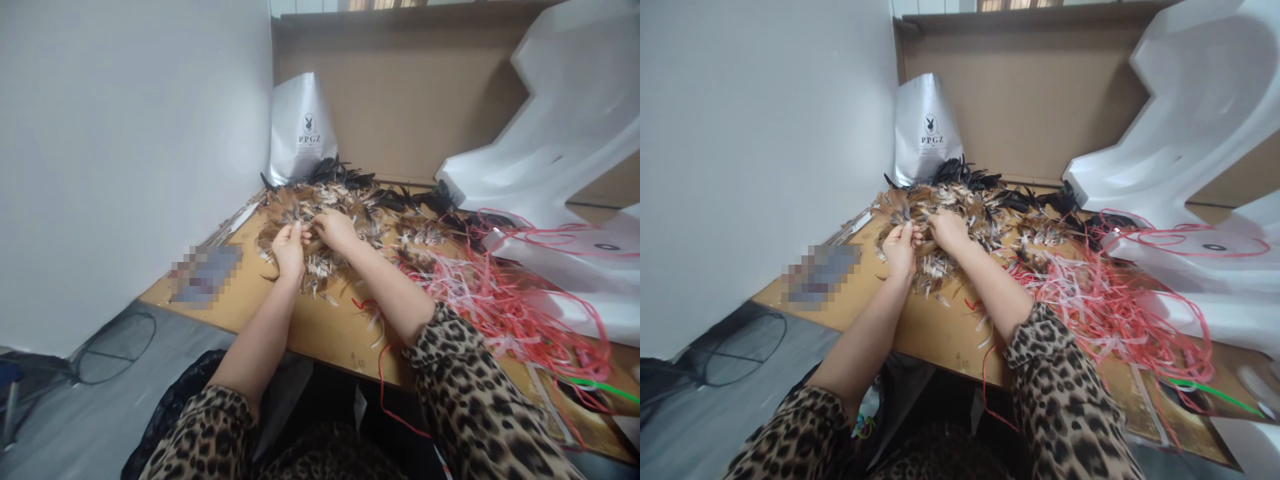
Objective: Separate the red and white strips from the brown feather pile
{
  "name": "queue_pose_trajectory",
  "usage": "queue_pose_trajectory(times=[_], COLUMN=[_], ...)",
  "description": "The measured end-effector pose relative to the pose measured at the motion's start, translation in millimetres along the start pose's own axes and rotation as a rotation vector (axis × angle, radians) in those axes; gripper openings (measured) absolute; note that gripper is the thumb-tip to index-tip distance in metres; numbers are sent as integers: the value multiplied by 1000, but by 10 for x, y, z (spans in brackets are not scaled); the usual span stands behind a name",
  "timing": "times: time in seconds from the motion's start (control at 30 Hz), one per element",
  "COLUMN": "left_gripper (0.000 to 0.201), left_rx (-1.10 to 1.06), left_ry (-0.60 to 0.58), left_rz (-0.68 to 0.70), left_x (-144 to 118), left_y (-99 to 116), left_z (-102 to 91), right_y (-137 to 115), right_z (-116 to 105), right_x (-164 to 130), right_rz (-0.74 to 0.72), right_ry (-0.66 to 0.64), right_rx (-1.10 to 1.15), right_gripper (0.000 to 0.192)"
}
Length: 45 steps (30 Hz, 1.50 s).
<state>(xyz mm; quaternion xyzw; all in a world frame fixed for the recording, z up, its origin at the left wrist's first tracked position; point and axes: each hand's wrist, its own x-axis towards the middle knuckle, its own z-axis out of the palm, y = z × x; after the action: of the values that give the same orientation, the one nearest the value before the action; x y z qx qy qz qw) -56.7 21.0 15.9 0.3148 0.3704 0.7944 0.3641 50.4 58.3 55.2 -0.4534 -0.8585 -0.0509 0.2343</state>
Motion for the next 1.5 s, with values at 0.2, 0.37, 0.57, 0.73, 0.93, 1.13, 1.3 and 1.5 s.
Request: queue_pose_trajectory(times=[0.2,0.37,0.57,0.73,0.93,1.13,1.3,1.5], left_gripper=[22,22,24,26,23,22,23,26], left_rx=[24,10,-64,-109,-106,-88,-82,-35], left_ry=[-17,-17,-101,-262,-359,-434,-531,-603], left_rz=[3,-28,-127,-293,-362,-403,-452,-523], left_x=[-12,-18,-67,-177,-237,-267,-303,-329], left_y=[-7,-6,-22,-14,-46,-39,-14,-85], left_z=[2,2,26,67,81,89,98,91], right_y=[-125,-7,313,440,530,553,478,389], right_z=[70,38,-64,-94,-63,-92,-109,-62], right_x=[170,156,-139,-482,-694,-743,-746,-750], right_rz=[20,150,392,658,765,730,661,611], right_ry=[-112,-78,75,66,72,24,16,3], right_rx=[-120,6,835,1429,1642,1692,1671,1677], right_gripper=[28,22,16,32,30,27,29,28])
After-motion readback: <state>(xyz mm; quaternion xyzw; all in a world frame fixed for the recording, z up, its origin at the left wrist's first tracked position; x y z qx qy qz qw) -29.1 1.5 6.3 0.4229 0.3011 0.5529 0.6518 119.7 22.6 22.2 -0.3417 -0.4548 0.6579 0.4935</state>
